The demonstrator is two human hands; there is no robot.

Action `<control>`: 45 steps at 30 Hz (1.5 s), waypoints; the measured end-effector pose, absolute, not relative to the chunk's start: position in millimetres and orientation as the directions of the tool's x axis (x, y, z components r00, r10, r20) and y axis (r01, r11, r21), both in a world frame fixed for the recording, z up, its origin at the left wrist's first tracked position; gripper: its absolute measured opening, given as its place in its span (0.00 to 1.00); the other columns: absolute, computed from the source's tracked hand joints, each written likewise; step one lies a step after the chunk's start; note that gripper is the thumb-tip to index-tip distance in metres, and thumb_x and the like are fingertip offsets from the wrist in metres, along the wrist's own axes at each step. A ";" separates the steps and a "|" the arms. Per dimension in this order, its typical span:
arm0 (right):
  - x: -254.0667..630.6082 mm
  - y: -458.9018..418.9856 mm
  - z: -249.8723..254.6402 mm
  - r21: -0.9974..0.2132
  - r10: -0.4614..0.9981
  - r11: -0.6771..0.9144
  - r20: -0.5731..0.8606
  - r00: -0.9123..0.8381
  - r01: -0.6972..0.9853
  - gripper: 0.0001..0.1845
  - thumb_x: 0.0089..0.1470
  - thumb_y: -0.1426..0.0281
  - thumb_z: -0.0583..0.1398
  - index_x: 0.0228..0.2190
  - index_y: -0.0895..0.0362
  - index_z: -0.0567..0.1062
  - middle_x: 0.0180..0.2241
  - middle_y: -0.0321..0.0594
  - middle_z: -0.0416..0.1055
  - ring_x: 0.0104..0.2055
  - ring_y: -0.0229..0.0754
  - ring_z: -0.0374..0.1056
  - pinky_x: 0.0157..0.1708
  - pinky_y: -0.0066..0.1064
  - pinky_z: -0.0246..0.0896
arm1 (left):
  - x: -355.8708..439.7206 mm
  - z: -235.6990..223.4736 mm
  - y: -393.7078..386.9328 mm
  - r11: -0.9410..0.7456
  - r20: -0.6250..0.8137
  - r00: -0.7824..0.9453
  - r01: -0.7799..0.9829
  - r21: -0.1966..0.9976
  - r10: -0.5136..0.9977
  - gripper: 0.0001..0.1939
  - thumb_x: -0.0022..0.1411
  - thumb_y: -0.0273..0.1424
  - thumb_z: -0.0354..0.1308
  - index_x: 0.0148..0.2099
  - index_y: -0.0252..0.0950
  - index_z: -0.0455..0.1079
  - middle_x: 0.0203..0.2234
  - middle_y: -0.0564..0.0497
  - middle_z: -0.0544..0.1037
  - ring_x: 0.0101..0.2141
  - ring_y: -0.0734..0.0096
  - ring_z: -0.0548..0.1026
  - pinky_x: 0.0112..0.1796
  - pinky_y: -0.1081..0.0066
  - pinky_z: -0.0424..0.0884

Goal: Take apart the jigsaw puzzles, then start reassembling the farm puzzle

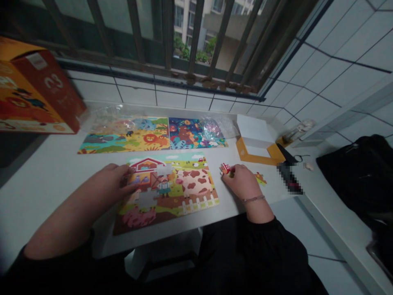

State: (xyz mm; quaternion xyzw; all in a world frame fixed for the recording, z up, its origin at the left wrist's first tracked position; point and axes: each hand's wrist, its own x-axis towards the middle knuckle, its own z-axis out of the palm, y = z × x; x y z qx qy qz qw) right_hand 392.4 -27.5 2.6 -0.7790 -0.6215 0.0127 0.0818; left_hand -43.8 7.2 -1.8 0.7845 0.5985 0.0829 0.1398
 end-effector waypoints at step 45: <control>285.9 16.5 -3.2 -0.225 0.806 0.590 0.224 -0.548 0.775 0.08 0.69 0.72 0.62 0.45 0.57 0.83 0.45 0.47 0.81 0.48 0.49 0.72 0.53 0.42 0.65 | 15.0 -19.2 3.4 -0.562 0.099 0.563 0.760 0.327 0.820 0.20 0.74 0.36 0.54 0.61 0.34 0.78 0.63 0.35 0.78 0.62 0.45 0.76 0.64 0.47 0.72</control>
